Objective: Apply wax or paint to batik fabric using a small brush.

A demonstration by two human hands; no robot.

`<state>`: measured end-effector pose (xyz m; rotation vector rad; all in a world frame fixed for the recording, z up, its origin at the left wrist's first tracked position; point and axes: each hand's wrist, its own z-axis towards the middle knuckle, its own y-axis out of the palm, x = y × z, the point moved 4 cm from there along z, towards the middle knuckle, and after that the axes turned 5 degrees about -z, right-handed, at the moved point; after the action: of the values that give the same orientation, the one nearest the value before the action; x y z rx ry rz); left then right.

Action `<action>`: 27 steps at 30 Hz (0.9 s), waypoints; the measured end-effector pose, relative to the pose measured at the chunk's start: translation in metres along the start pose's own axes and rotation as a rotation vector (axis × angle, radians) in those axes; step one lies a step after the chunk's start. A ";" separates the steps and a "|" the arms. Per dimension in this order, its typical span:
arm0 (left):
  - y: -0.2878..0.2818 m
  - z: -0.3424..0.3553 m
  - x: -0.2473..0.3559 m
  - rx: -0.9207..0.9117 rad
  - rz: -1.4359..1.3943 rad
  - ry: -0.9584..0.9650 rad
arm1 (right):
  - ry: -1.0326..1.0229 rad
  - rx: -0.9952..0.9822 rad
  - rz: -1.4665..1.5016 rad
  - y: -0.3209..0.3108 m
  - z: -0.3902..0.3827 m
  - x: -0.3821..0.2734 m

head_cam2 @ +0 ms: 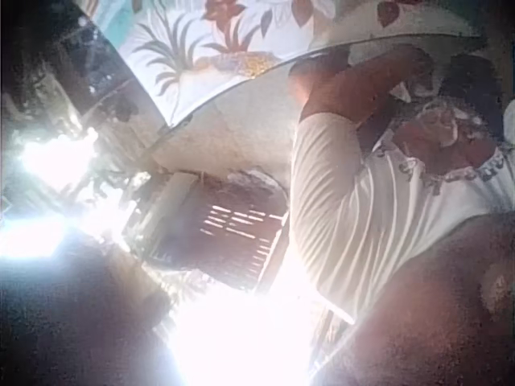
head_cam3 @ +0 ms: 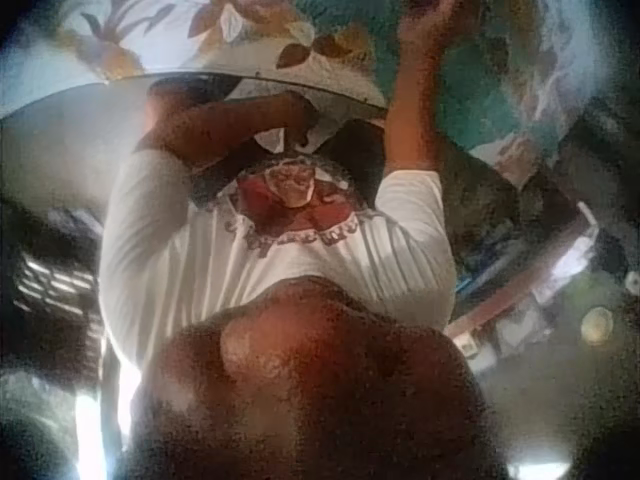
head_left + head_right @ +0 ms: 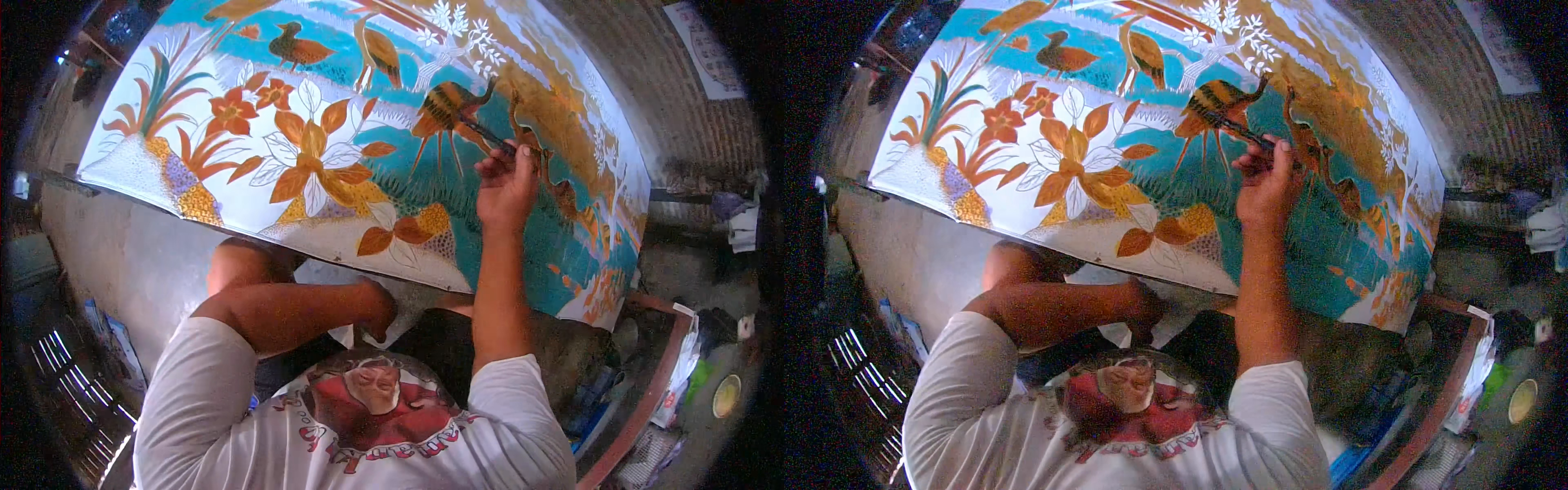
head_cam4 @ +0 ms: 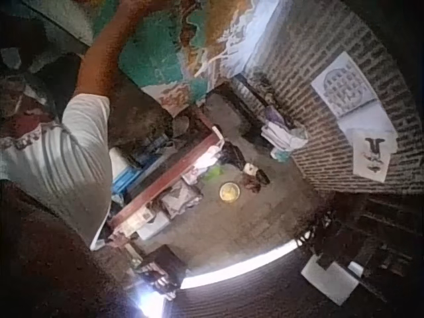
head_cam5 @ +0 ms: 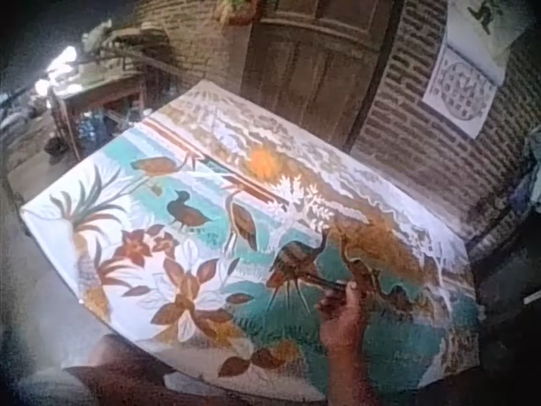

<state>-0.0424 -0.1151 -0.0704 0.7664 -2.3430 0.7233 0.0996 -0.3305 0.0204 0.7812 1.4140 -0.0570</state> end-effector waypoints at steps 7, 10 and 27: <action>-0.014 -0.002 0.014 -0.054 0.027 0.024 | -0.173 -0.055 -0.394 0.042 -0.003 0.040; -0.010 0.002 0.010 -0.001 0.028 0.078 | -0.340 -0.150 -0.620 0.050 -0.005 0.048; -0.012 0.013 0.013 0.023 0.023 0.106 | -0.650 -0.222 -1.136 0.051 -0.010 0.060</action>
<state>-0.0484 -0.1361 -0.0672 0.6947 -2.2556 0.7829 0.1277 -0.2622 -0.0095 -0.2987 1.0392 -0.9248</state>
